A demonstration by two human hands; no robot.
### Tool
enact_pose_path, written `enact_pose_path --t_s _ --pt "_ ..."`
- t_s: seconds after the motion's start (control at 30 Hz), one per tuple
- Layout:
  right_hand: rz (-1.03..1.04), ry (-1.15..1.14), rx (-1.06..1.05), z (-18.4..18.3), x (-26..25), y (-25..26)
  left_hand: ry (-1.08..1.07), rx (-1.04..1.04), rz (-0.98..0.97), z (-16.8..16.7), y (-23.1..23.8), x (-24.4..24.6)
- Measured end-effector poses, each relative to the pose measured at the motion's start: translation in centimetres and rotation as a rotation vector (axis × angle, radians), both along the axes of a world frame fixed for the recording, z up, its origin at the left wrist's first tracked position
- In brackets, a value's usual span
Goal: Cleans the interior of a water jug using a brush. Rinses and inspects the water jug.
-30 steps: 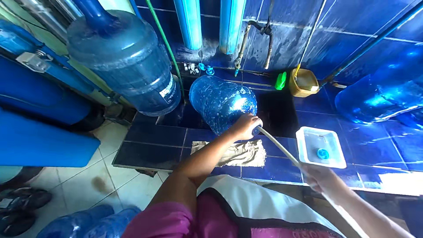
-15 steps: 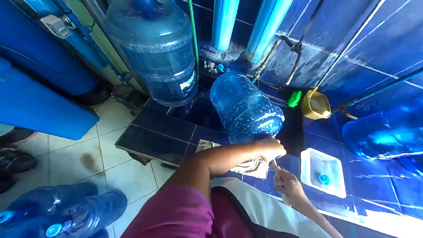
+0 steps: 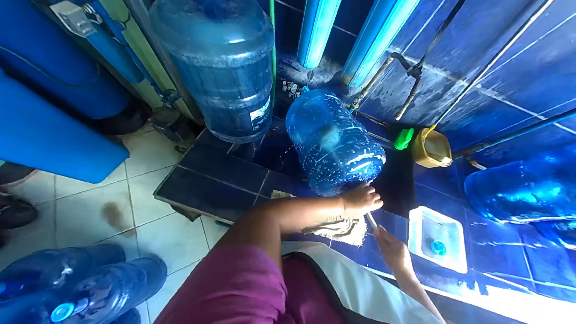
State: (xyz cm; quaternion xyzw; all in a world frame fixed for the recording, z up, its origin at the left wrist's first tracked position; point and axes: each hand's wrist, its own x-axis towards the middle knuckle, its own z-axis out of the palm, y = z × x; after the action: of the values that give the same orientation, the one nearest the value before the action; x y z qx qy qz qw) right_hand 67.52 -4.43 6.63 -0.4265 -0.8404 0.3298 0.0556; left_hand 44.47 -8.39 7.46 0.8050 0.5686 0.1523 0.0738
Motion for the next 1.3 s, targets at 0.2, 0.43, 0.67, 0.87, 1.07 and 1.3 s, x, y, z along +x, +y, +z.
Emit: enact_pose_path --t_s 0.2,0.43,0.67,0.87,1.07,1.3 --pt "-0.251 0.343 -0.592 0.7 -0.5 -2.5 0.218 -0.542 -0.052 6.5 1.7 0.5" --pt "-0.052 0.119 -0.192 0.0 -0.4 -0.1 0.093 -0.281 -0.12 2.5 2.0 -0.3" --pt "0.005 -0.035 -0.073 0.7 -0.9 1.5 -0.005 -0.097 -0.054 0.0 1.8 0.0" --pt "-0.212 0.438 -0.719 -0.4 0.0 0.5 0.038 -0.276 0.005 2.6 3.6 0.5" --pt "0.136 0.01 0.043 -1.3 0.9 4.8 0.059 -0.165 0.039 -0.1 3.5 1.4" --pt "0.145 0.118 -0.093 -2.1 3.1 6.9 0.058 -0.16 0.093 0.6 4.8 4.0"
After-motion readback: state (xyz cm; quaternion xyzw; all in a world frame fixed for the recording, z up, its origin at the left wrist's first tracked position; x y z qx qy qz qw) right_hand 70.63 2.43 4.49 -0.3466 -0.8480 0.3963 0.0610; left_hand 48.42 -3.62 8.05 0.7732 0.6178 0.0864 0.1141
